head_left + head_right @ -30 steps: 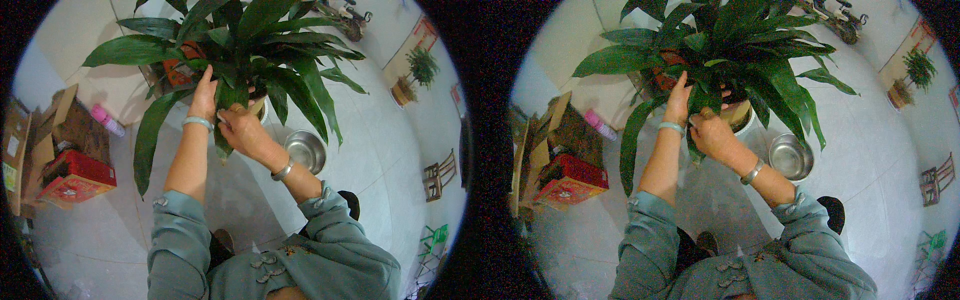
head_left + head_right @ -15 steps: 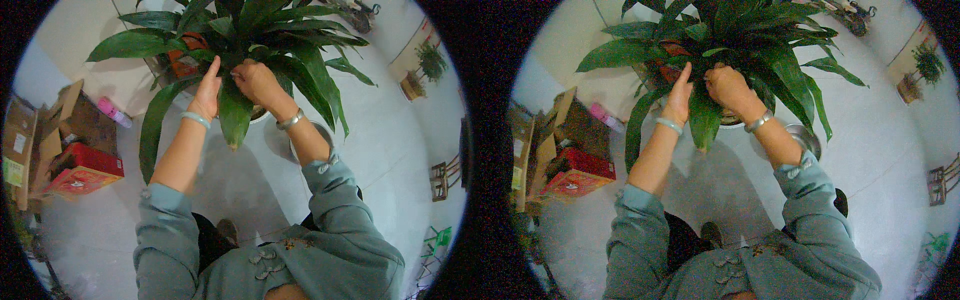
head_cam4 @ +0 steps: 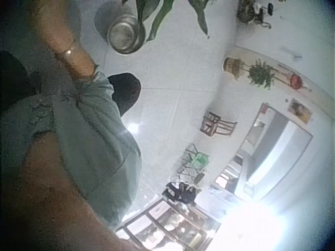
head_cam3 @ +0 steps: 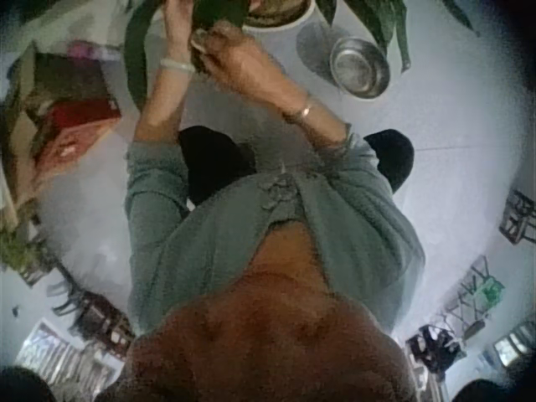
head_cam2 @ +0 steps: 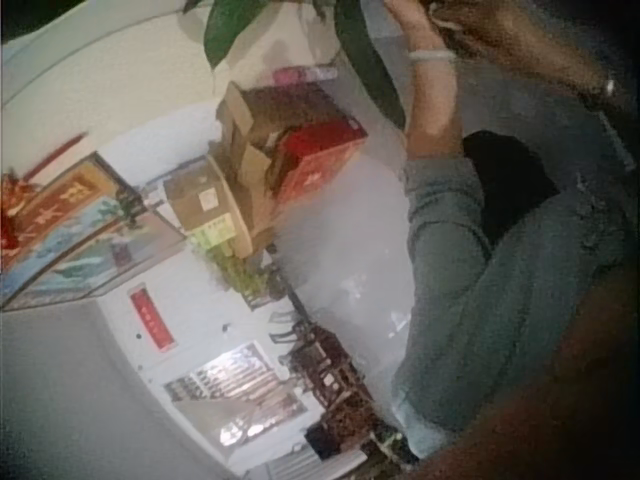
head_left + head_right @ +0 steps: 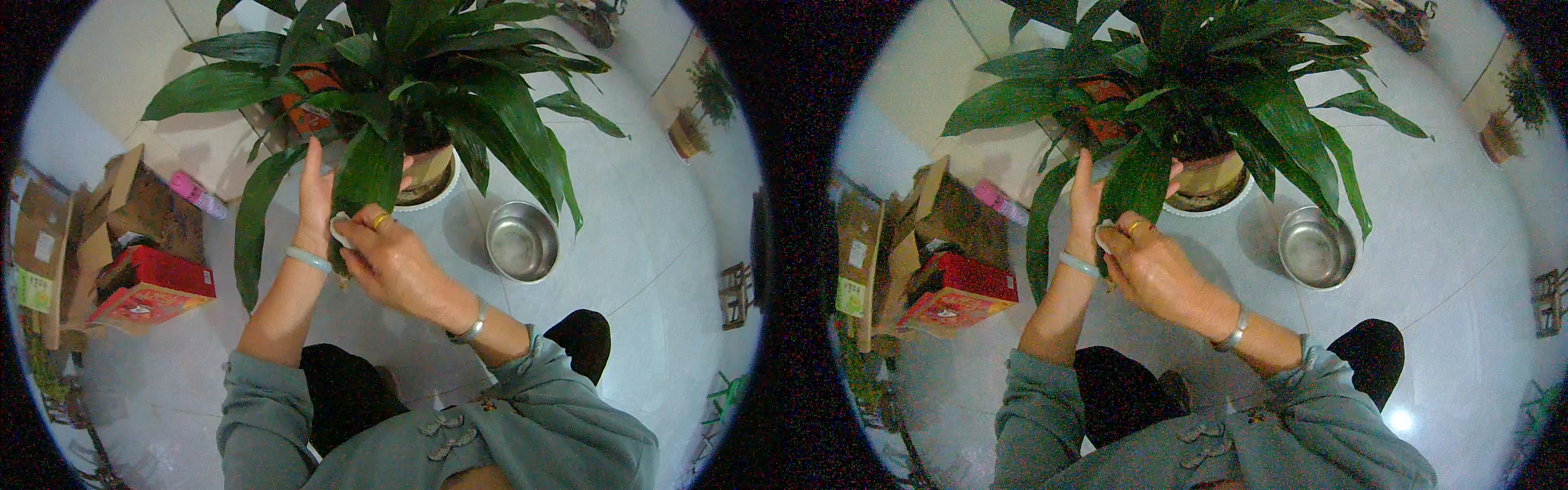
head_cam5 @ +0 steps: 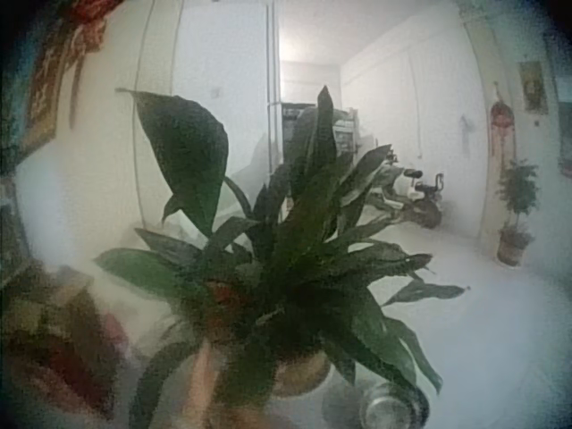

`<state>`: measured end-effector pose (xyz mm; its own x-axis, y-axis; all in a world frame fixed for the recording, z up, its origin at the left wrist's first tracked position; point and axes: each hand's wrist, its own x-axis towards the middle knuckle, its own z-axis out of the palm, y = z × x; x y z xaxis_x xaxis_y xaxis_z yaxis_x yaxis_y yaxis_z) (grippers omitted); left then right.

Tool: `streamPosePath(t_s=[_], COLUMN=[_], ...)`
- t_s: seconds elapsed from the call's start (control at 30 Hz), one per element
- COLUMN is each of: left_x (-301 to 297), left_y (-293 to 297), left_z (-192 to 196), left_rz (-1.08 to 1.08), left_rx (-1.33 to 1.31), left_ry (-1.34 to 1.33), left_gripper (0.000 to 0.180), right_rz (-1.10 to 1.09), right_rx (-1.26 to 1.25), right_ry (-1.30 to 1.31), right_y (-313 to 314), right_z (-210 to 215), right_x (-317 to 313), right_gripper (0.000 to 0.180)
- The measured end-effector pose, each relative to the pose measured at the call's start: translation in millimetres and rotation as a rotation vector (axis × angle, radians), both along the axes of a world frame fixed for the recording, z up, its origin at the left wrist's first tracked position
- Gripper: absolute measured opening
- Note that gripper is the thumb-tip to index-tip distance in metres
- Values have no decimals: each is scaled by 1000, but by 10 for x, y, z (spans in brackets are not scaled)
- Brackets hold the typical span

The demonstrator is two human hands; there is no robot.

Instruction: The person wipes the leaves of a potted plant using a wet cloth. They repeatedly dip the cloth into a metal bowl of water and wipe individual leaves, moving around the plant to reach different sides.

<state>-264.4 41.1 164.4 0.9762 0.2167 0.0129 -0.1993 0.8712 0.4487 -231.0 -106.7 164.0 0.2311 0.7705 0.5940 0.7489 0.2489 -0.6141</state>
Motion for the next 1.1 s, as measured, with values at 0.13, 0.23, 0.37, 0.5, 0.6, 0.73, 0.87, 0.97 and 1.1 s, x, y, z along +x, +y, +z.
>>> streamPosePath(t_s=[0.13,0.23,0.37,0.5,0.6,0.73,0.87,0.97,1.1], left_x=[-10,9,14,-25,-3,-15,-51,-68,-54], left_y=[-28,18,85,102,102,122,99,79,90], left_z=[-23,-53,-54,-81,-135,-194,-203,-195,-203], left_rz=[202,115,147,228,334,279,189,135,230], left_rx=[24,-17,-3,26,185,93,105,182,-3], left_ry=[50,16,57,91,130,250,115,34,221], left_gripper=[63,53,46,43,39,30,48,45,38], right_rz=[-196,-270,-244,-199,-62,-106,-215,-270,-268], right_rx=[92,14,-197,-85,-31,-64,10,-44,-230], right_ry=[-99,-126,-180,-130,-121,-87,-182,-291,-301], right_y=[297,691,768,577,399,480,967,1242,1118], right_z=[179,292,199,60,89,292,356,233,38], right_x=[566,938,924,534,338,661,1108,1170,929], right_gripper=[26,24,26,24,24,20,17,17,13])
